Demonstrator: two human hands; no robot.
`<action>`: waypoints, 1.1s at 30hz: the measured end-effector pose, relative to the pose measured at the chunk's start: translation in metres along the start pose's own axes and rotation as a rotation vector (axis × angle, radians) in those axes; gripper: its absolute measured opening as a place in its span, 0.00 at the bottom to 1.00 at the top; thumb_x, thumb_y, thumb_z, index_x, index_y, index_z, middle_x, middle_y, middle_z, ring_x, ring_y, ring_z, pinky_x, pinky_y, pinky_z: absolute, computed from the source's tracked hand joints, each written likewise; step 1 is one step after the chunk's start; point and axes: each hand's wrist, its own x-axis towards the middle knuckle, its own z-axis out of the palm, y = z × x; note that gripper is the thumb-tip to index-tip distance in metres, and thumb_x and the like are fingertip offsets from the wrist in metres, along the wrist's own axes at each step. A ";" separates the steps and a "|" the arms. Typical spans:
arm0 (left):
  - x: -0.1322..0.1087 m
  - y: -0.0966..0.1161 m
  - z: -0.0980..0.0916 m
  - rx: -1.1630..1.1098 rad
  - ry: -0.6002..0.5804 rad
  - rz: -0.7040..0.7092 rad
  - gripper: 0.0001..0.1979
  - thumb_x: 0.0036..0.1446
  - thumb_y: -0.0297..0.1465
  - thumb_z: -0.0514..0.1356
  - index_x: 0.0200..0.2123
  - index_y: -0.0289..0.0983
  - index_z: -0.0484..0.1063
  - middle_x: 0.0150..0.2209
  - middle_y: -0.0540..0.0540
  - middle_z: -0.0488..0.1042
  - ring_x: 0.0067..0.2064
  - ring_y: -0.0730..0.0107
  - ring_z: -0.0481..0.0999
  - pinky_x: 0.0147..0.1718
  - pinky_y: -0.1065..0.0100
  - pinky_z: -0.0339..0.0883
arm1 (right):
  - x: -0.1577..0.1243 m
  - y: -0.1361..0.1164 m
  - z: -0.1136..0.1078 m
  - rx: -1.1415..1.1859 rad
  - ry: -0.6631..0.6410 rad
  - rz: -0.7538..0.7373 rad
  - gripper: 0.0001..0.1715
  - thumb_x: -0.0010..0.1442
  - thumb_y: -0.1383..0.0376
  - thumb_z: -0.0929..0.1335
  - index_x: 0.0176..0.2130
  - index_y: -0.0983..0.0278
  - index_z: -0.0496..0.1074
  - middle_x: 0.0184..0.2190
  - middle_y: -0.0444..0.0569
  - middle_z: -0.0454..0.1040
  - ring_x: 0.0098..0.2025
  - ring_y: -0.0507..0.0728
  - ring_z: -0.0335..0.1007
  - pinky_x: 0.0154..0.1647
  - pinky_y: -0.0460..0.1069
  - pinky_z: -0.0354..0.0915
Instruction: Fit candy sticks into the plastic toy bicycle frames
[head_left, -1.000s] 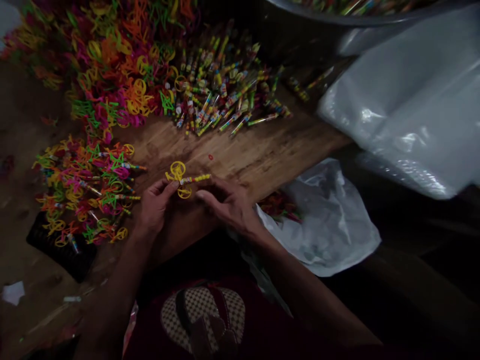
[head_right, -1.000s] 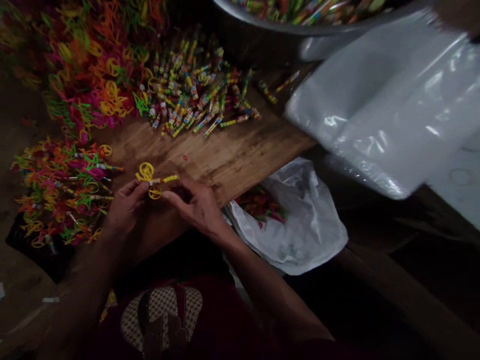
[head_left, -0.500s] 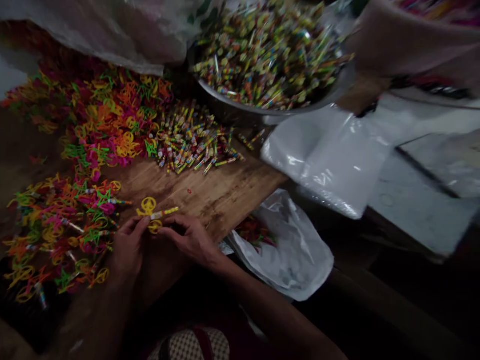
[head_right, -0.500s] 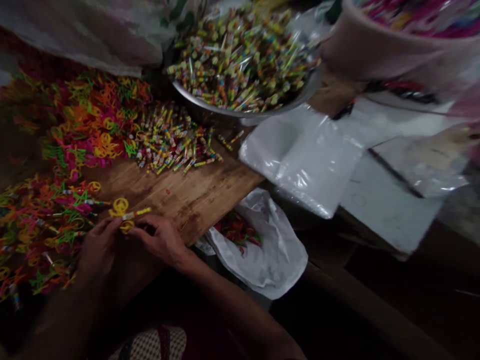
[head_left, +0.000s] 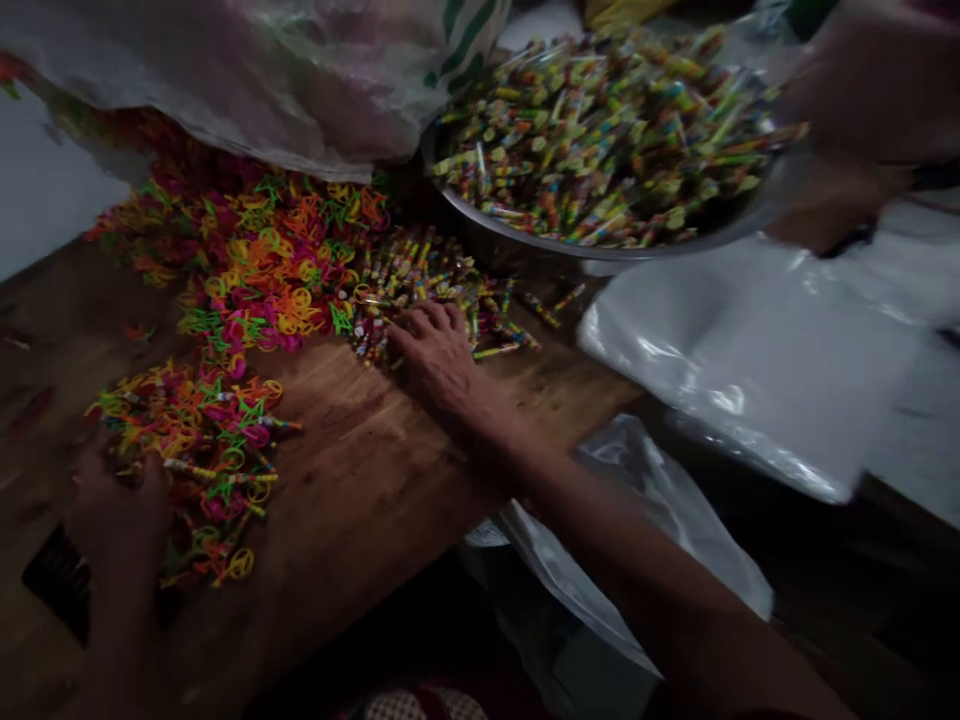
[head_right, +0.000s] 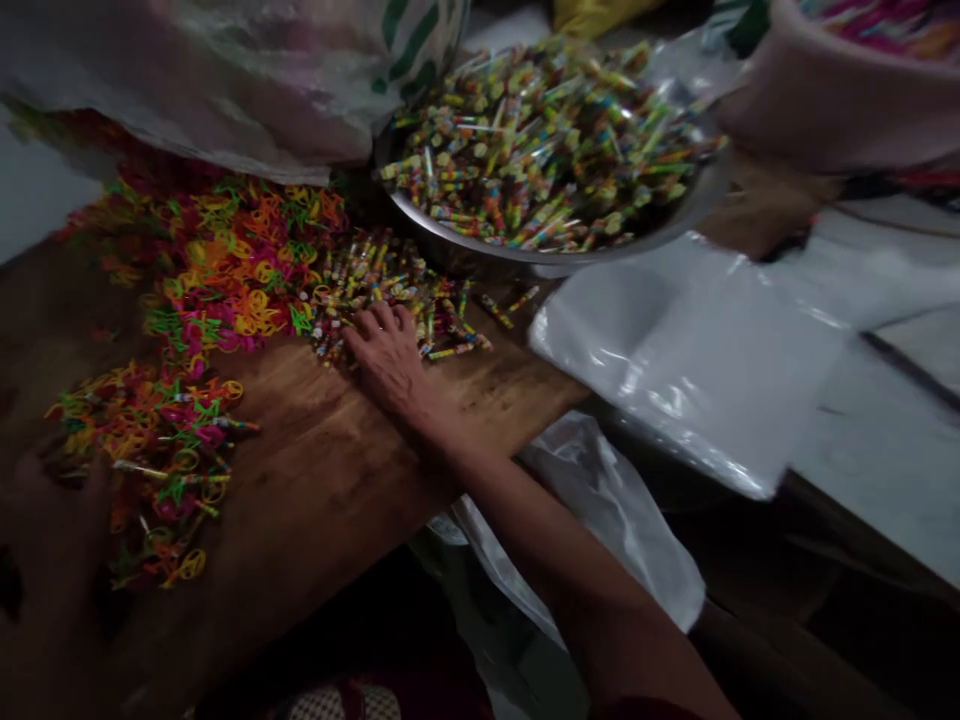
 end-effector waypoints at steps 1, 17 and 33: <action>0.001 -0.004 -0.001 0.083 0.170 0.006 0.25 0.59 0.48 0.60 0.60 0.62 0.63 0.46 0.46 0.82 0.49 0.36 0.79 0.44 0.37 0.69 | 0.000 0.000 0.001 -0.027 -0.011 -0.014 0.17 0.64 0.67 0.65 0.51 0.64 0.74 0.52 0.58 0.74 0.57 0.66 0.58 0.60 0.61 0.50; 0.081 0.102 0.095 0.407 0.028 0.425 0.18 0.56 0.25 0.62 0.51 0.37 0.75 0.73 0.37 0.49 0.74 0.36 0.36 0.68 0.38 0.36 | 0.017 0.007 0.007 -0.183 -0.106 -0.127 0.15 0.64 0.73 0.60 0.39 0.69 0.75 0.39 0.60 0.75 0.50 0.67 0.63 0.55 0.63 0.53; 0.037 0.125 0.091 -0.406 -0.204 -0.018 0.15 0.47 0.34 0.71 0.37 0.39 0.71 0.27 0.52 0.76 0.33 0.64 0.78 0.35 0.67 0.70 | -0.075 -0.062 -0.007 1.252 0.053 0.451 0.14 0.66 0.55 0.66 0.44 0.61 0.73 0.34 0.46 0.76 0.36 0.54 0.71 0.37 0.48 0.67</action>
